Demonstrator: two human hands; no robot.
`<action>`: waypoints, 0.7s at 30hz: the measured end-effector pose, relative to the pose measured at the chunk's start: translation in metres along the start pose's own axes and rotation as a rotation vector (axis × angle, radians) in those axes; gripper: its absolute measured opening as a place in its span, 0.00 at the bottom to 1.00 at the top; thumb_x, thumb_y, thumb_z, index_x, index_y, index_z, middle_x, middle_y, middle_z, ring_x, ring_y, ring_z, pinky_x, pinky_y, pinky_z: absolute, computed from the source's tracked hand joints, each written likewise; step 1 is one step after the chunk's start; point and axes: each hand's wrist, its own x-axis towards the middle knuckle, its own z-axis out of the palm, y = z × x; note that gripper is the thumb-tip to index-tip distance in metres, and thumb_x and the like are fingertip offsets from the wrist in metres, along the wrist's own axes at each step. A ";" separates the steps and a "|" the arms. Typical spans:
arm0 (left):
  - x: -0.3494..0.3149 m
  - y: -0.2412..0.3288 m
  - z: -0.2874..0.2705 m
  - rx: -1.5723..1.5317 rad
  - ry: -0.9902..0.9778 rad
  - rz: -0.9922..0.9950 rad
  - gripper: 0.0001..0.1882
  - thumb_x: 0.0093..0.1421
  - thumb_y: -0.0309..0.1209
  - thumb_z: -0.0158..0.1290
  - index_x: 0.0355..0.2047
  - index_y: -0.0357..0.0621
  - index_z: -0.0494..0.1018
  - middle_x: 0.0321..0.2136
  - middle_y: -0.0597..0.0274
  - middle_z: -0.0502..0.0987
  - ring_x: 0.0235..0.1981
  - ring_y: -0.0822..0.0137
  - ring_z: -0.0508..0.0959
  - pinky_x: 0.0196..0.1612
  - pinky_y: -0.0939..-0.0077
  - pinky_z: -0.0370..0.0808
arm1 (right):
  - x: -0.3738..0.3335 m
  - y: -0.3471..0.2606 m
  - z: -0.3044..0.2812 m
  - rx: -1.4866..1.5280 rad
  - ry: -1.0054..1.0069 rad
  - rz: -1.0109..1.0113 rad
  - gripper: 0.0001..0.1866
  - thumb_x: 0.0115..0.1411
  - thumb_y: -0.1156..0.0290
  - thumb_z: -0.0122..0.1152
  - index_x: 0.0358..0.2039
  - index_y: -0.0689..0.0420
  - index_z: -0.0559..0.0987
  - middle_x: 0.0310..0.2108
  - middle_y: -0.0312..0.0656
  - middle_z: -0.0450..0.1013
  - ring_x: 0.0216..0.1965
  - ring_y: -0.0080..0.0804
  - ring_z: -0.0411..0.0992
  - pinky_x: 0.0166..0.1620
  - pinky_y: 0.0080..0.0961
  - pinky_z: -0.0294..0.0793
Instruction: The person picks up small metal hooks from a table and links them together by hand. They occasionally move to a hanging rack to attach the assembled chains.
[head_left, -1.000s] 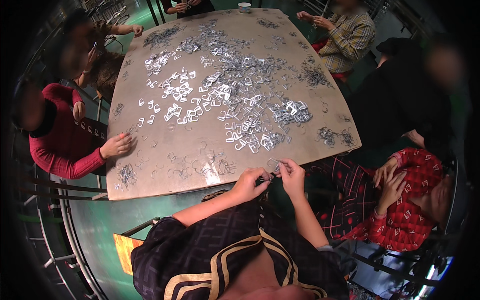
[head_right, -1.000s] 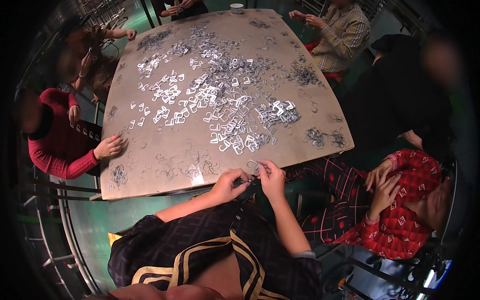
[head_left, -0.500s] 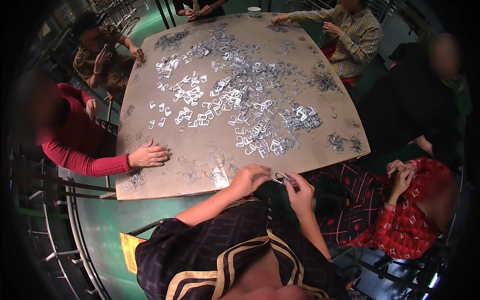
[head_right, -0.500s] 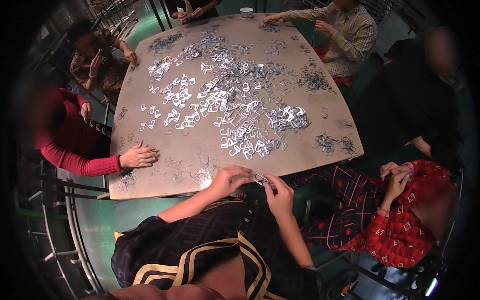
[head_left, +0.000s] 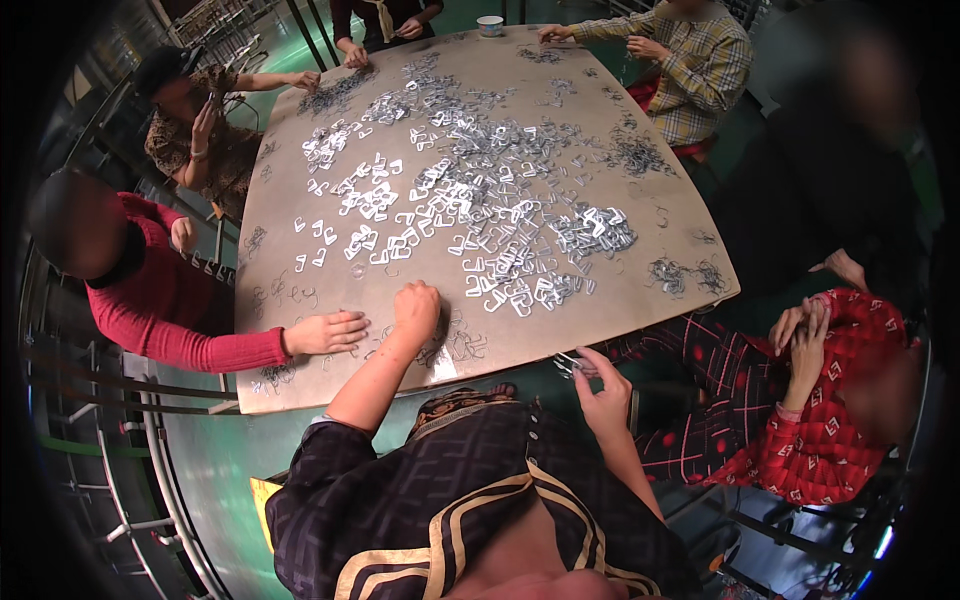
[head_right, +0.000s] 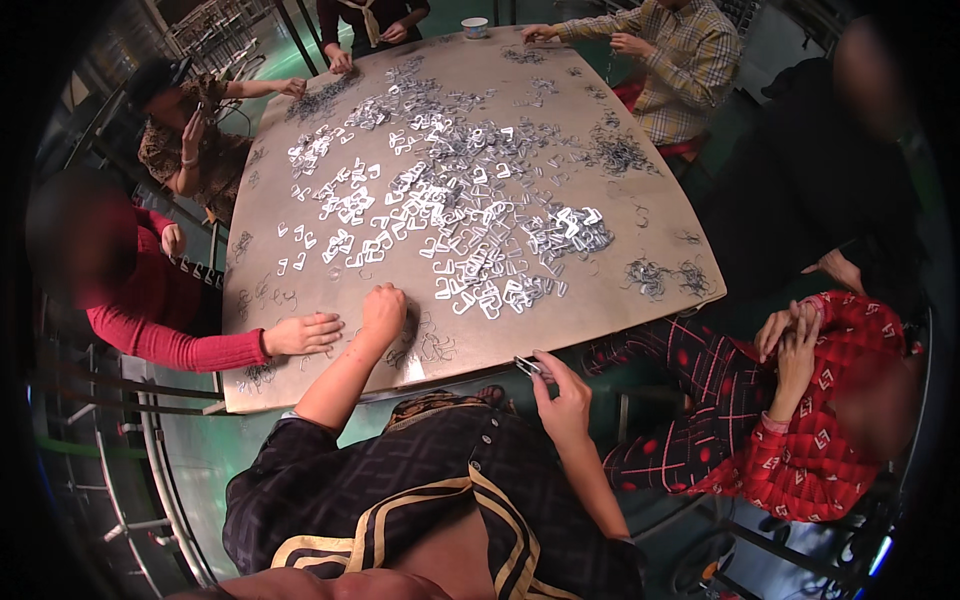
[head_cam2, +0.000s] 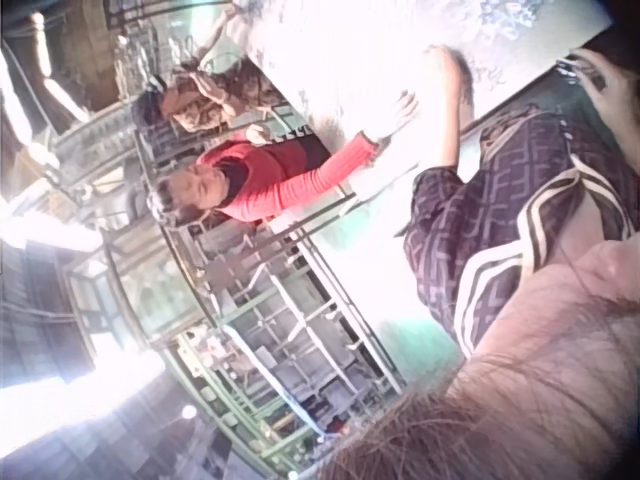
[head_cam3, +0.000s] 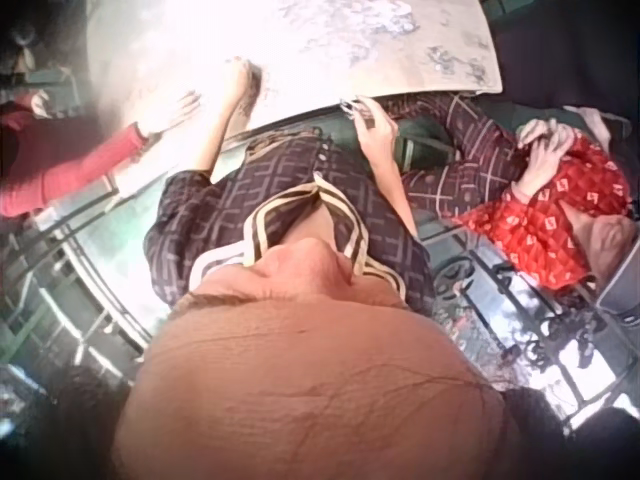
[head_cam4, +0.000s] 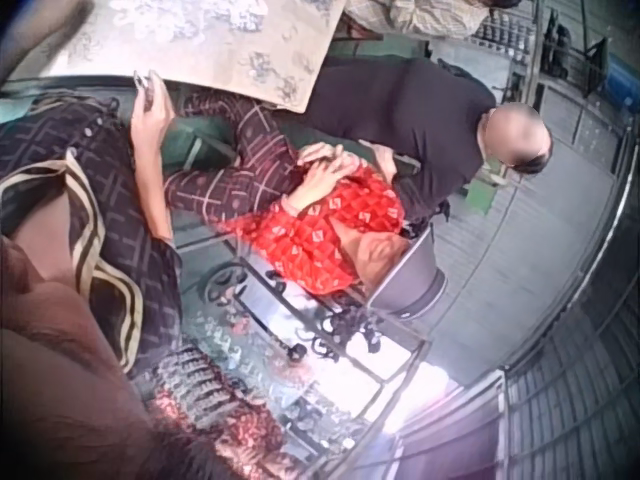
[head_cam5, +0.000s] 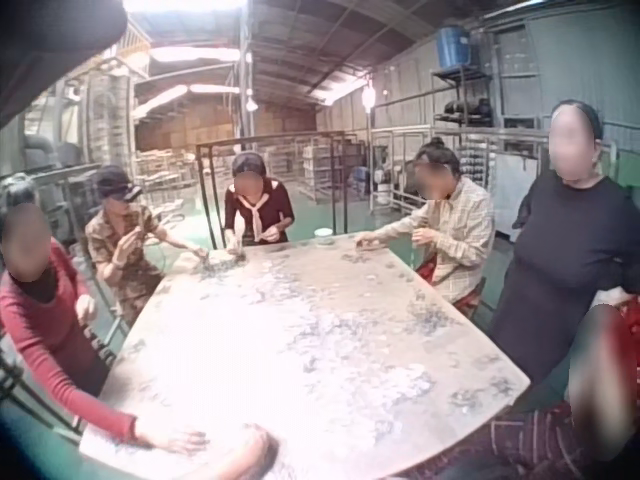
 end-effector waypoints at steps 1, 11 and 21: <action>0.003 -0.004 -0.001 -0.045 -0.038 -0.012 0.08 0.50 0.27 0.51 0.23 0.39 0.79 0.27 0.50 0.79 0.29 0.53 0.80 0.32 0.64 0.78 | 0.000 0.000 0.001 0.006 -0.004 0.010 0.18 0.52 0.84 0.61 0.45 0.61 0.78 0.34 0.48 0.78 0.33 0.32 0.78 0.38 0.24 0.77; -0.034 0.089 -0.118 -1.426 -0.285 0.388 0.03 0.49 0.21 0.57 0.26 0.38 0.75 0.25 0.63 0.75 0.27 0.66 0.75 0.34 0.75 0.71 | -0.006 0.004 0.009 0.066 0.053 0.050 0.22 0.51 0.83 0.62 0.48 0.60 0.75 0.32 0.46 0.78 0.32 0.32 0.78 0.37 0.24 0.77; -0.041 0.131 -0.119 -1.392 0.006 0.648 0.08 0.47 0.22 0.62 0.29 0.41 0.76 0.32 0.60 0.72 0.39 0.61 0.72 0.43 0.69 0.68 | -0.005 -0.002 0.003 0.021 0.048 0.008 0.22 0.51 0.83 0.62 0.49 0.60 0.74 0.31 0.46 0.78 0.31 0.33 0.79 0.36 0.25 0.77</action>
